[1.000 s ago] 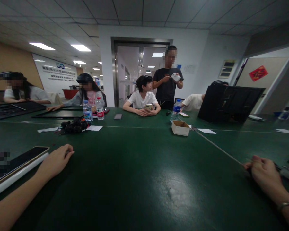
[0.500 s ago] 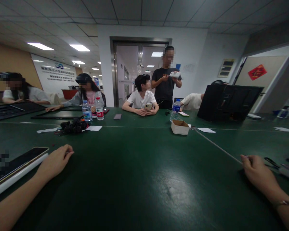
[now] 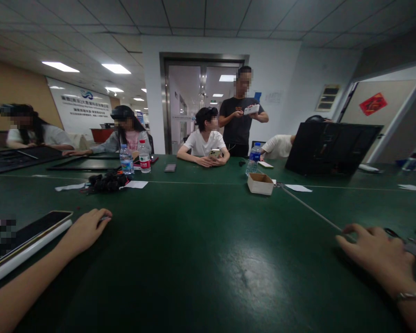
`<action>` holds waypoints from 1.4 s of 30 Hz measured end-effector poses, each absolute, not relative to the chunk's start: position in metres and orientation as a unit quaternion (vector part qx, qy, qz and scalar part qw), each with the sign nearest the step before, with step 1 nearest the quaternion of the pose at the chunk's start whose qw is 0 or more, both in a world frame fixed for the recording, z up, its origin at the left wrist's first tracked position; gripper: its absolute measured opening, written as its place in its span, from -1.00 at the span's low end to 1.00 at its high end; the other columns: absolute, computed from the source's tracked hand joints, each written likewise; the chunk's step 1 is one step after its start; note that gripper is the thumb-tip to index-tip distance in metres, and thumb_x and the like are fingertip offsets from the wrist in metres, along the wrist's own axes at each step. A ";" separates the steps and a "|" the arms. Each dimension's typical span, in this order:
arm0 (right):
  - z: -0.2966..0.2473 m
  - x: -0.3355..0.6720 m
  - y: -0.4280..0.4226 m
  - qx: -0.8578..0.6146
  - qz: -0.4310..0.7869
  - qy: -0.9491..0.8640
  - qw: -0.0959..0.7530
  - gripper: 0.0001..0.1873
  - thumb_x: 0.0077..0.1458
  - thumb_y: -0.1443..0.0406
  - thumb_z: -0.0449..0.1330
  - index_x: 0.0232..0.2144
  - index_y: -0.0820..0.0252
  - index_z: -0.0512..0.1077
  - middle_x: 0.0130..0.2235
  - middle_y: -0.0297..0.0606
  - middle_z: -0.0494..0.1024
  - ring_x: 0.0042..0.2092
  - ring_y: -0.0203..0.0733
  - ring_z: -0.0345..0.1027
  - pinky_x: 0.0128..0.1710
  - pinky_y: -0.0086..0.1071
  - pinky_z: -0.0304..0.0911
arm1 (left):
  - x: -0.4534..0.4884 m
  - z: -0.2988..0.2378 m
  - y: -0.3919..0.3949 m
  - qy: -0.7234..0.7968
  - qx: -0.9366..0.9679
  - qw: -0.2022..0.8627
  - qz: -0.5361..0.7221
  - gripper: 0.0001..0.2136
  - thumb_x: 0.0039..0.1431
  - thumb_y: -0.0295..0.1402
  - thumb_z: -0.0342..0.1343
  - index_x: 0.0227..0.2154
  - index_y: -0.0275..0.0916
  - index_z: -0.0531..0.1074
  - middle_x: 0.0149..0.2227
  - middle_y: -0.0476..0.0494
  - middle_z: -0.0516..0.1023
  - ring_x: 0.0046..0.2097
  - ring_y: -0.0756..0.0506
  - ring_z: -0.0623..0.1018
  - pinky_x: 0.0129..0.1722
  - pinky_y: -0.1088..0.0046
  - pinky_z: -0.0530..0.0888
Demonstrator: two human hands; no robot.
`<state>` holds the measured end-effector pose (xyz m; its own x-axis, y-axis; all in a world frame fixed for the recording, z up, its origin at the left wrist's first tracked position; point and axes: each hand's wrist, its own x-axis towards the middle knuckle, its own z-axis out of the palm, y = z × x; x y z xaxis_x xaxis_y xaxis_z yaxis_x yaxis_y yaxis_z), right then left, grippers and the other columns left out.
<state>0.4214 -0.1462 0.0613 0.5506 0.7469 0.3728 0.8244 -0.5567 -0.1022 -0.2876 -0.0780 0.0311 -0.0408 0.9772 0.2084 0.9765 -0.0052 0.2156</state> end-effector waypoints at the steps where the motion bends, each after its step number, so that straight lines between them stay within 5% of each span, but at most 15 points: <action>1: 0.066 0.411 -0.147 -0.860 -0.176 -0.459 0.136 -0.49 0.01 0.04 -0.06 -0.14 0.19 0.44 -0.08 0.21 0.35 -0.11 0.31 0.21 -0.37 -0.11 0.05 | -0.285 0.031 -0.075 0.697 0.699 0.004 0.156 -0.67 0.15 -0.18 -0.16 -0.20 -0.23 0.39 -0.17 -0.21 0.49 -0.11 -0.20 0.47 -0.04 0.27 0.33; 7: 0.076 0.322 -0.126 -0.718 -0.285 -0.614 0.161 -0.62 0.09 0.18 -0.04 -0.10 0.19 0.38 -0.09 -0.01 0.35 -0.08 0.11 0.13 -0.20 -0.12 0.08 | -0.217 0.032 -0.040 0.642 0.735 0.036 0.214 -0.69 0.13 -0.19 -0.11 -0.21 -0.24 0.42 -0.16 -0.20 0.50 -0.09 -0.19 0.46 -0.05 0.28 0.34; 12: 0.049 0.225 -0.080 -0.635 -0.104 -0.749 0.159 -0.73 0.06 0.25 0.04 -0.17 0.08 0.40 -0.15 -0.16 0.39 -0.11 -0.05 0.18 -0.18 -0.22 0.07 | -0.088 0.029 -0.013 0.585 0.749 0.115 0.290 -0.78 0.15 -0.26 -0.07 -0.25 -0.20 0.41 -0.17 -0.21 0.49 -0.10 -0.21 0.43 -0.05 0.21 0.31; 18: 0.025 0.142 -0.027 -0.618 0.085 -0.752 0.212 -0.70 0.03 0.26 0.11 -0.13 0.11 0.38 -0.11 -0.12 0.44 -0.09 -0.02 0.24 -0.18 -0.25 0.09 | 0.033 0.011 0.008 0.525 0.625 0.312 0.487 -0.92 0.17 -0.33 -0.04 -0.33 -0.17 0.32 -0.23 -0.21 0.45 -0.13 -0.13 0.43 -0.02 0.25 0.30; 23: 0.015 0.138 -0.011 -0.562 0.198 -0.736 0.321 -0.69 0.00 0.30 0.13 -0.14 0.09 0.36 -0.22 -0.28 0.49 -0.19 -0.17 0.32 -0.17 -0.31 0.14 | 0.038 0.006 0.012 0.453 0.533 0.453 0.552 -0.92 0.18 -0.30 -0.04 -0.30 -0.15 0.28 -0.20 -0.18 0.41 -0.14 -0.07 0.43 -0.08 0.36 0.34; 29: 0.011 0.138 -0.015 -0.493 0.269 -0.706 0.431 -0.54 0.03 0.27 0.11 0.03 0.01 0.26 -0.37 -0.36 0.45 -0.35 -0.25 0.30 -0.31 -0.36 0.19 | 0.026 0.011 0.003 0.435 0.519 0.474 0.563 -0.90 0.19 -0.29 -0.04 -0.30 -0.20 0.27 -0.23 -0.18 0.42 -0.17 -0.05 0.46 -0.13 0.39 0.40; 34: 0.014 0.137 -0.017 -0.450 0.317 -0.684 0.480 -0.71 0.08 0.23 0.02 -0.13 0.03 0.38 -0.49 -0.38 0.42 -0.48 -0.29 0.27 -0.43 -0.39 0.20 | 0.011 0.008 -0.002 0.378 0.498 0.553 0.551 -0.82 0.11 -0.24 0.09 -0.29 -0.17 0.25 -0.24 -0.14 0.44 -0.27 -0.03 0.51 -0.23 0.35 0.48; 38: 0.015 0.139 -0.013 -0.409 0.431 -0.622 0.510 -0.81 0.01 0.22 0.06 -0.32 0.11 0.40 -0.58 -0.41 0.38 -0.55 -0.32 0.27 -0.51 -0.41 0.21 | -0.001 0.007 -0.007 0.351 0.481 0.573 0.563 -0.71 -0.02 -0.26 0.23 -0.29 -0.17 0.26 -0.22 -0.15 0.45 -0.24 -0.04 0.53 -0.14 0.25 0.50; 42: 0.018 0.141 -0.013 -0.362 0.535 -0.562 0.517 -0.78 -0.03 0.22 0.07 -0.30 0.15 0.38 -0.55 -0.38 0.45 -0.54 -0.32 0.33 -0.50 -0.42 0.23 | -0.005 0.006 -0.008 0.355 0.490 0.573 0.553 -0.67 -0.11 -0.25 0.31 -0.33 -0.22 0.31 -0.32 -0.13 0.49 -0.29 -0.04 0.55 -0.07 0.20 0.46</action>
<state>0.1409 -0.0132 0.0182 -0.2040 0.9594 0.1949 -0.1460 0.1670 -0.9751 -0.0051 -0.0081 0.0061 0.1365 0.9814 0.1348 -0.2846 -0.0915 0.9543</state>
